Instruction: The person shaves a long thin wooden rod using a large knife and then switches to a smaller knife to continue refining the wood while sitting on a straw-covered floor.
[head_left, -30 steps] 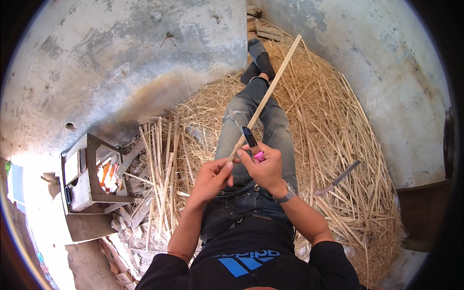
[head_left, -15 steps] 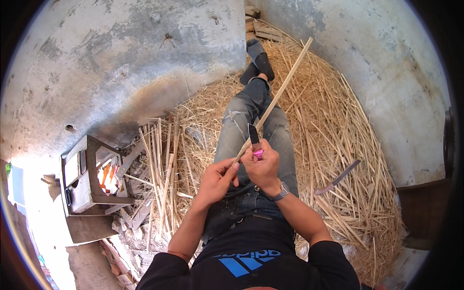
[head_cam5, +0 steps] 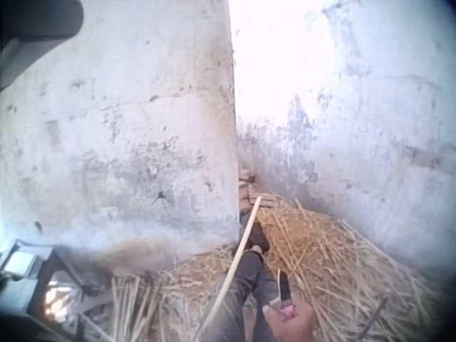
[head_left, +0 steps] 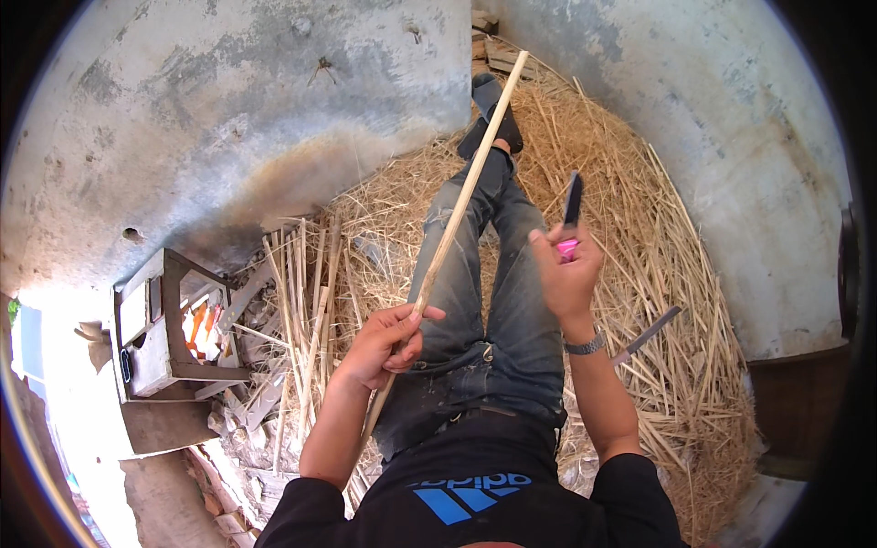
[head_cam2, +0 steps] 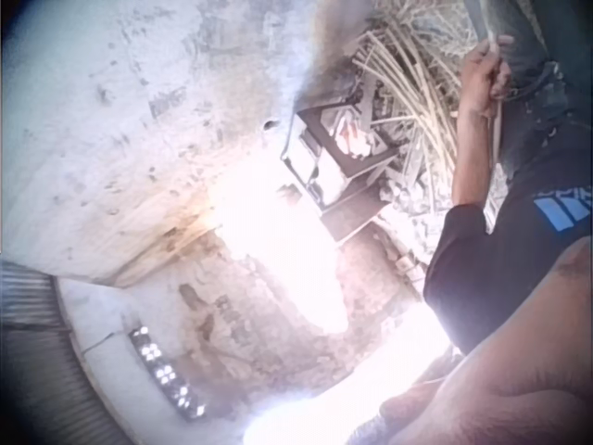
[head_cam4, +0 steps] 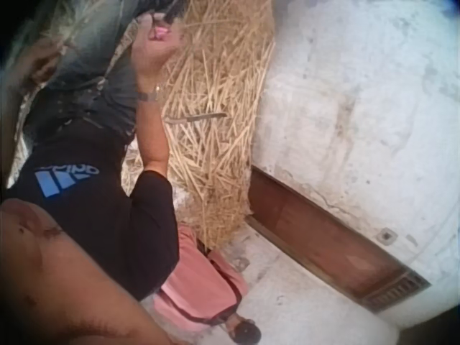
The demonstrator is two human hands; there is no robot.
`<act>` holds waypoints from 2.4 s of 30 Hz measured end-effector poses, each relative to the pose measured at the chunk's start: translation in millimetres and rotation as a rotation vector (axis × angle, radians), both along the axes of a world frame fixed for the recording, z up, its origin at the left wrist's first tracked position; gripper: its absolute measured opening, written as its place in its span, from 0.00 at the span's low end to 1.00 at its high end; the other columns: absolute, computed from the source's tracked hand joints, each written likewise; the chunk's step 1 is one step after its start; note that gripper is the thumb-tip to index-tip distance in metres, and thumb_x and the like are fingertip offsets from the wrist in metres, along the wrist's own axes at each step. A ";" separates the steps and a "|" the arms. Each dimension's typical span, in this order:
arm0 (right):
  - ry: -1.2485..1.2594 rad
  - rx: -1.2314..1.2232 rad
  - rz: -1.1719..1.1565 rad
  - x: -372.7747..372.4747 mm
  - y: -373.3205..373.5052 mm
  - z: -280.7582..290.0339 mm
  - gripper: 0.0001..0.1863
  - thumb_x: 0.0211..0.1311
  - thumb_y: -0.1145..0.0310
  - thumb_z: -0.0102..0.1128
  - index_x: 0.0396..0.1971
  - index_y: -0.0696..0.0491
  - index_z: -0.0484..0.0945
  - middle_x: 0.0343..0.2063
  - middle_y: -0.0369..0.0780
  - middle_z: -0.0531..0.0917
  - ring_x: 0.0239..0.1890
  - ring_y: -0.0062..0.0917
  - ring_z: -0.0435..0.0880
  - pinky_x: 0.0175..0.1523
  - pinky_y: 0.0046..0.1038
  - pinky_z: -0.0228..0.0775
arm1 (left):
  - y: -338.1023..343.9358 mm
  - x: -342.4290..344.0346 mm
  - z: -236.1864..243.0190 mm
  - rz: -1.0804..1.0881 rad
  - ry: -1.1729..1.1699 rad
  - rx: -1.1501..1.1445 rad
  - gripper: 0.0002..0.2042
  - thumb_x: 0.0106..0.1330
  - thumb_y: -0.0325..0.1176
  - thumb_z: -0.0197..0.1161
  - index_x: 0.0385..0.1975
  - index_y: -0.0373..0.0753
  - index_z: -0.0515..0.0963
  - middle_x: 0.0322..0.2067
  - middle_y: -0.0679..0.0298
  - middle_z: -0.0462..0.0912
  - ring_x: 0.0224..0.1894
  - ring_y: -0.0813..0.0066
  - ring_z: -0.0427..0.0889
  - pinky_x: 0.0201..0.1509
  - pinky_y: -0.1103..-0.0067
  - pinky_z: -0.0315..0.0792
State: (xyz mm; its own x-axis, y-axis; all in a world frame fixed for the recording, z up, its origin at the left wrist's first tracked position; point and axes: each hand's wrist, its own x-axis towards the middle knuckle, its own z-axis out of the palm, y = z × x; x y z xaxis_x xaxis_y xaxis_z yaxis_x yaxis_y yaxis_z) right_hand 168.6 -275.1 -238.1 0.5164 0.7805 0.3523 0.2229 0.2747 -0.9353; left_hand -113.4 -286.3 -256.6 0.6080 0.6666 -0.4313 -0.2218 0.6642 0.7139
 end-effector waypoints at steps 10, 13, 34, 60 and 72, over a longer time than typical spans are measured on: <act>-0.245 -0.028 0.377 -46.3 -15.5 -13.7 0.07 0.60 0.71 0.73 0.33 0.58 0.85 0.16 0.35 0.79 0.16 0.12 0.70 0.23 0.22 0.63 | -8.7 23.5 5.2 0.057 -0.036 0.018 0.16 0.83 0.39 0.49 0.58 0.34 0.73 0.14 0.71 0.67 0.10 0.90 0.56 0.13 0.89 0.48; -0.262 0.066 0.417 -52.9 -12.3 -17.1 0.10 0.59 0.69 0.75 0.35 0.58 0.86 0.18 0.37 0.82 0.16 0.14 0.73 0.21 0.22 0.62 | -12.6 31.8 4.4 0.050 -0.045 0.086 0.16 0.83 0.39 0.49 0.58 0.35 0.74 0.14 0.71 0.68 0.10 0.89 0.56 0.13 0.88 0.49; -0.463 0.230 0.233 -12.7 3.2 -38.2 0.06 0.64 0.75 0.63 0.35 0.56 0.74 0.19 0.37 0.79 0.18 0.23 0.79 0.25 0.27 0.69 | -25.6 36.5 -5.1 -0.019 0.027 0.092 0.16 0.83 0.38 0.49 0.58 0.35 0.75 0.14 0.70 0.69 0.10 0.89 0.57 0.14 0.87 0.50; -0.332 0.074 0.429 -34.8 -31.5 -16.1 0.05 0.56 0.73 0.73 0.30 0.56 0.85 0.24 0.39 0.87 0.20 0.19 0.82 0.24 0.23 0.70 | -35.1 43.9 -7.7 0.010 -0.036 0.042 0.16 0.83 0.39 0.49 0.59 0.35 0.74 0.15 0.71 0.69 0.10 0.89 0.58 0.15 0.88 0.51; -0.710 0.097 0.538 -19.4 -21.9 -42.6 0.16 0.55 0.64 0.74 0.34 0.51 0.74 0.21 0.37 0.83 0.22 0.33 0.86 0.27 0.33 0.77 | -43.2 50.6 -15.7 0.006 0.102 0.026 0.14 0.82 0.39 0.52 0.57 0.38 0.76 0.14 0.72 0.69 0.11 0.89 0.58 0.15 0.88 0.50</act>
